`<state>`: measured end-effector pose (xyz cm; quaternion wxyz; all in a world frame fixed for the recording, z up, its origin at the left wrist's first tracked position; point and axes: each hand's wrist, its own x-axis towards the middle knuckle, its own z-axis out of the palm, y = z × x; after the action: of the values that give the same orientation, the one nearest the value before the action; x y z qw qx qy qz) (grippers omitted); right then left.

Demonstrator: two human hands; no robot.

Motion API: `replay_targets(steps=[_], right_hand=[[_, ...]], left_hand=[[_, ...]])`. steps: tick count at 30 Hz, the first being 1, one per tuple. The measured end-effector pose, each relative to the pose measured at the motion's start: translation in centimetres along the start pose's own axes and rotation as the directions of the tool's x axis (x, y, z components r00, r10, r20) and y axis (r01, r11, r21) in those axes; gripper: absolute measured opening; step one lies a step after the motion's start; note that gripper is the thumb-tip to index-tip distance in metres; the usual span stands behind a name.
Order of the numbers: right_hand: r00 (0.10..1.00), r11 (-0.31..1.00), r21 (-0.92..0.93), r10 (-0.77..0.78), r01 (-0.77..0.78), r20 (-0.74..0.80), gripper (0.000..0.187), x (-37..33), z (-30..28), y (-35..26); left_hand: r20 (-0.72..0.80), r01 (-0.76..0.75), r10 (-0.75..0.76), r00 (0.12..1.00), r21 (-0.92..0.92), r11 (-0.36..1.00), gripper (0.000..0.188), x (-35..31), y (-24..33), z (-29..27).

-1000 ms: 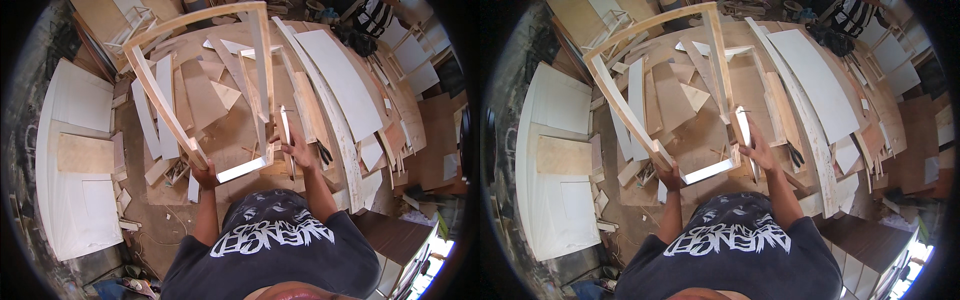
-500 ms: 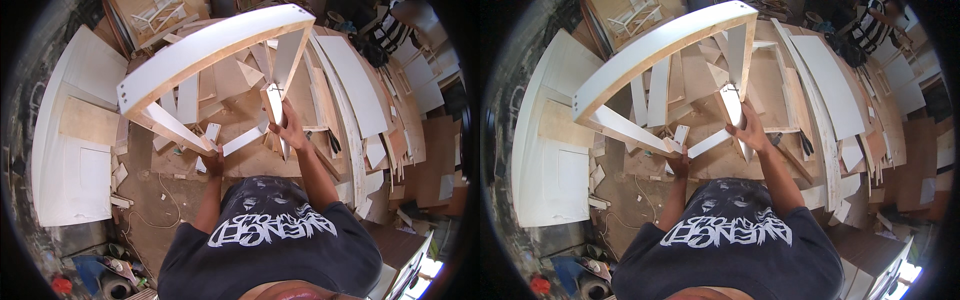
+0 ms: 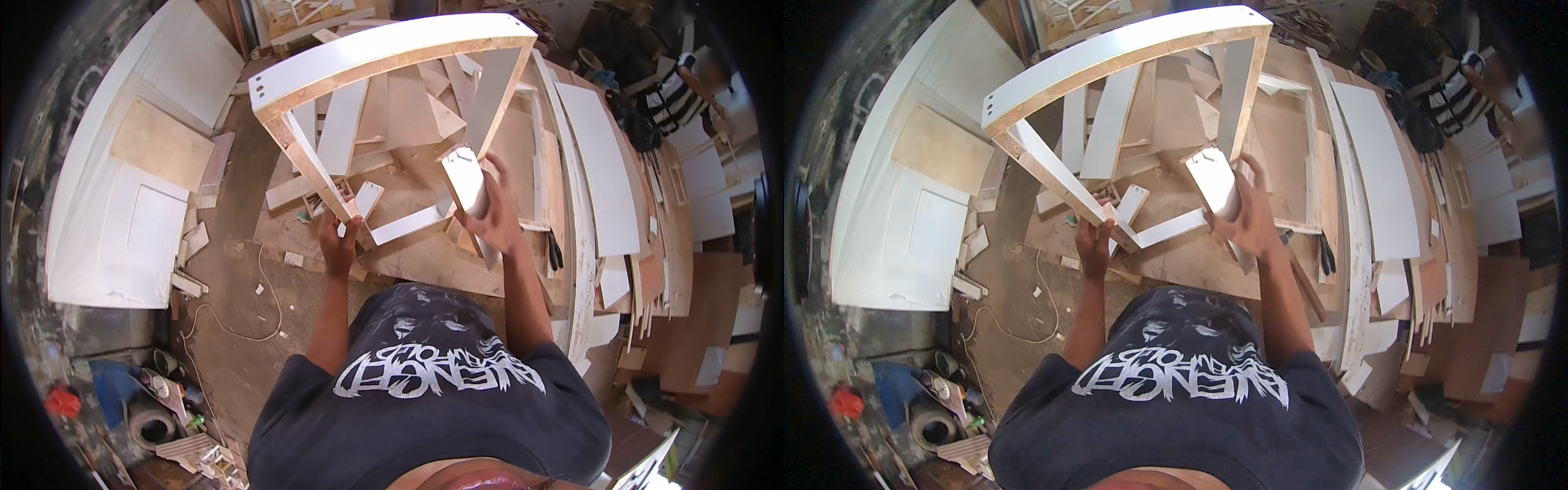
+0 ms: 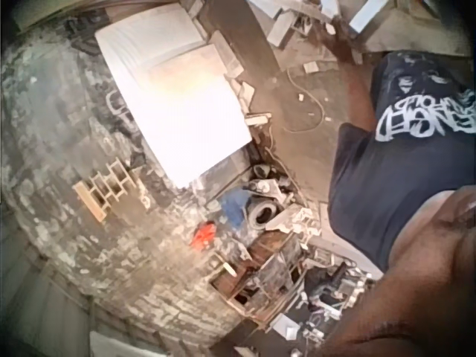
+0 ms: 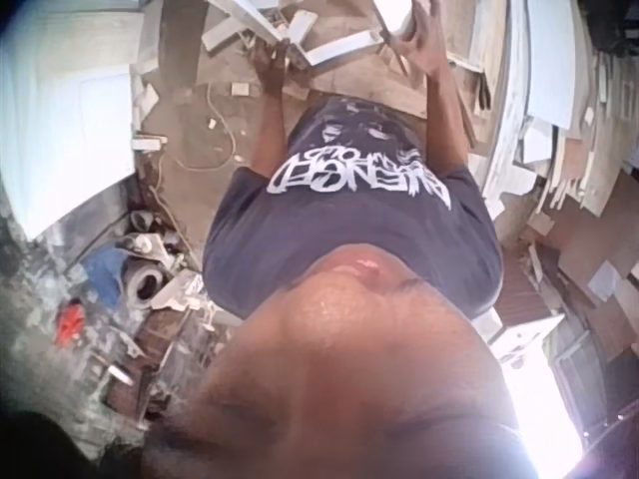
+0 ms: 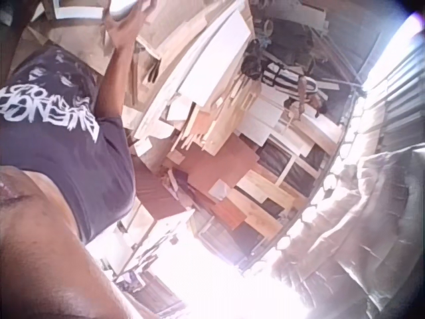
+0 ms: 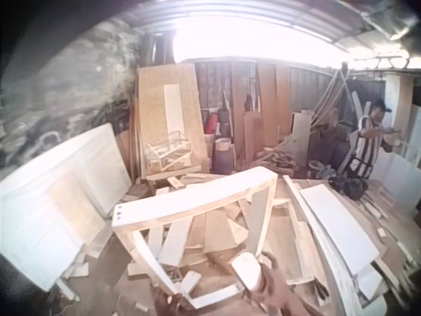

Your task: The person hammers nails into wooden boards and uses pliers to pull out a nail while assembling a wooden frame.

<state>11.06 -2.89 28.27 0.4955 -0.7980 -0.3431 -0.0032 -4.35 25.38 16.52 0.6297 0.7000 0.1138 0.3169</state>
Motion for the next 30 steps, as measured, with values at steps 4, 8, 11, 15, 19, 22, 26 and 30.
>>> replay_targets(steps=[4,8,11,15,19,22,26,30], right_hand=[[1.000,0.958,-0.288,0.023,-0.016,0.020,0.082,-0.9,-2.1,-4.6],[0.946,0.981,-0.133,-0.095,0.142,0.309,0.083,2.6,-3.2,-7.2],[0.843,0.940,-0.097,-0.244,0.327,0.480,0.079,5.6,-1.4,-8.6],[0.774,0.900,-0.178,-0.225,0.397,0.591,0.074,8.7,1.1,-9.6],[0.747,0.882,-0.246,-0.161,0.402,0.644,0.072,9.7,3.4,-8.9],[0.738,0.880,-0.237,-0.168,0.410,0.653,0.071,9.4,4.1,-7.8],[0.762,0.896,-0.225,-0.169,0.384,0.626,0.071,9.0,4.1,-7.5],[0.757,0.918,-0.164,-0.186,0.361,0.626,0.072,8.3,3.2,-9.5]], left_hand=[[0.069,0.032,-0.029,0.997,-0.048,0.998,0.050,0.2,0.3,-1.2],[0.091,0.190,-0.179,0.980,-0.145,0.971,0.057,0.2,0.7,-1.9],[0.128,0.206,-0.189,0.974,-0.134,0.969,0.061,0.4,1.9,-2.0],[0.129,0.300,-0.286,0.949,-0.101,0.949,0.065,0.4,1.4,-2.3],[0.094,0.275,-0.264,0.960,-0.150,0.949,0.068,0.5,0.3,-2.2],[0.075,0.302,-0.293,0.953,-0.176,0.937,0.069,0.9,0.4,-1.9],[0.096,0.339,-0.331,0.939,-0.078,0.938,0.068,1.4,0.8,-1.9],[0.129,0.214,-0.204,0.970,-0.067,0.975,0.066,1.1,-1.0,-2.8]])
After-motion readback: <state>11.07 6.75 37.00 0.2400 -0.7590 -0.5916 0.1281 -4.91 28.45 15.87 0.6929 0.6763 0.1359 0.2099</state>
